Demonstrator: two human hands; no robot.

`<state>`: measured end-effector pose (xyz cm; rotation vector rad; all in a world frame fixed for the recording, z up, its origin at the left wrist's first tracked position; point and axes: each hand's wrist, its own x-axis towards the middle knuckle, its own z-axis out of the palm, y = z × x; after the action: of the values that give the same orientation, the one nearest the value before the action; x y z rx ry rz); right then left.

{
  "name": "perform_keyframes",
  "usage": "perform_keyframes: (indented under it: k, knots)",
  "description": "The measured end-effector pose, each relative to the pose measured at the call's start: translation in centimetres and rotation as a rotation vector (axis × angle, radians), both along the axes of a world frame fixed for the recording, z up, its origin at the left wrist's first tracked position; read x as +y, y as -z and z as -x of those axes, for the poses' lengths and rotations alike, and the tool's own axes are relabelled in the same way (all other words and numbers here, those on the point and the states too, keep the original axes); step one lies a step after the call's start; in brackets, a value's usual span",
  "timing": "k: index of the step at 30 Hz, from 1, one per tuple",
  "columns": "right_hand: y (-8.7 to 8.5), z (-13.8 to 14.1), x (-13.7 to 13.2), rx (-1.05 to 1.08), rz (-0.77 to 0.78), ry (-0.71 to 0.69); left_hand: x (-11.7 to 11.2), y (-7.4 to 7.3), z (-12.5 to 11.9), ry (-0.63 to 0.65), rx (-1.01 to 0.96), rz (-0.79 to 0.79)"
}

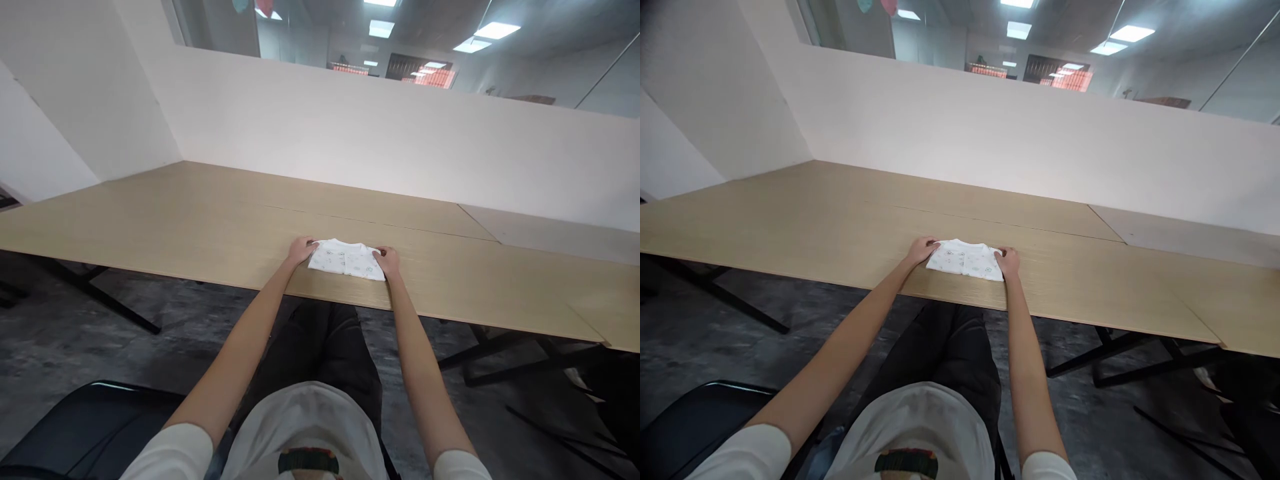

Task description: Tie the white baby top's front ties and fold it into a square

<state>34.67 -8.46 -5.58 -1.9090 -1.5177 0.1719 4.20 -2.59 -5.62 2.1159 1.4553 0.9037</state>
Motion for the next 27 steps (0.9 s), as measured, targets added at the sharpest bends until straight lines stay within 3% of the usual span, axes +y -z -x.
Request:
perform_keyframes:
  k: [27]
  knots:
    - [0.48,-0.43,0.01,0.038,-0.015,0.005,0.35,0.11,-0.02,-0.025,0.030,-0.013]
